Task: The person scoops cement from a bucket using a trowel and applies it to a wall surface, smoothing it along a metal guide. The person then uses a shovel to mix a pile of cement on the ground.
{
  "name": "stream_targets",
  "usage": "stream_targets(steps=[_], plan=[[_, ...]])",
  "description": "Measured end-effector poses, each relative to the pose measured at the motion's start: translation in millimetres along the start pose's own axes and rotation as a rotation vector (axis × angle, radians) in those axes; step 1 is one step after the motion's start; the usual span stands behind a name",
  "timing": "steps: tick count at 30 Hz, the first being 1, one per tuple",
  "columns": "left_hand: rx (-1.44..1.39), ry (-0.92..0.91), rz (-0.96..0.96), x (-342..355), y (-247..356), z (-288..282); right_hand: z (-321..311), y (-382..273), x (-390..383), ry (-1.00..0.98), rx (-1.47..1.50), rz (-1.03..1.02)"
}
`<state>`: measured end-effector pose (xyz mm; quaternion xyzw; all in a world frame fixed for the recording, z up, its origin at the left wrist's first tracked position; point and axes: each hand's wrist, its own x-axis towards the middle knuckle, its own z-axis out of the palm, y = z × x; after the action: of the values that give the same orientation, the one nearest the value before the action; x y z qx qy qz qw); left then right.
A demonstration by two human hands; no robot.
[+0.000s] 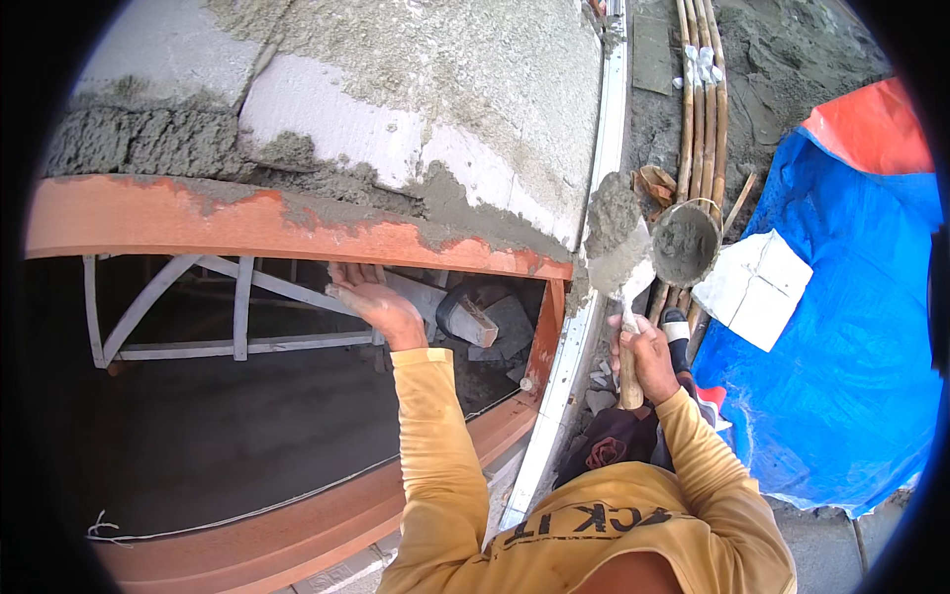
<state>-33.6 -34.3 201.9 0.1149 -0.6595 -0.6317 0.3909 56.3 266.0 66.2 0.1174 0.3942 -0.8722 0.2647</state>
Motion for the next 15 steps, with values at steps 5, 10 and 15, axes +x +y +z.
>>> stream_targets(steps=[5,10,15], plan=[[-0.103,-0.022,0.031,32.4,57.1,36.4,54.6,-96.2,-21.2,0.362,0.02,-0.718],[-0.074,-0.057,-0.038,26.7,59.9,42.9,68.4,-146.2,-6.2,0.613,0.074,-1.111],[-0.094,-0.114,-0.008,30.7,50.7,48.6,106.2,-54.9,36.0,0.287,-0.403,-0.895]])
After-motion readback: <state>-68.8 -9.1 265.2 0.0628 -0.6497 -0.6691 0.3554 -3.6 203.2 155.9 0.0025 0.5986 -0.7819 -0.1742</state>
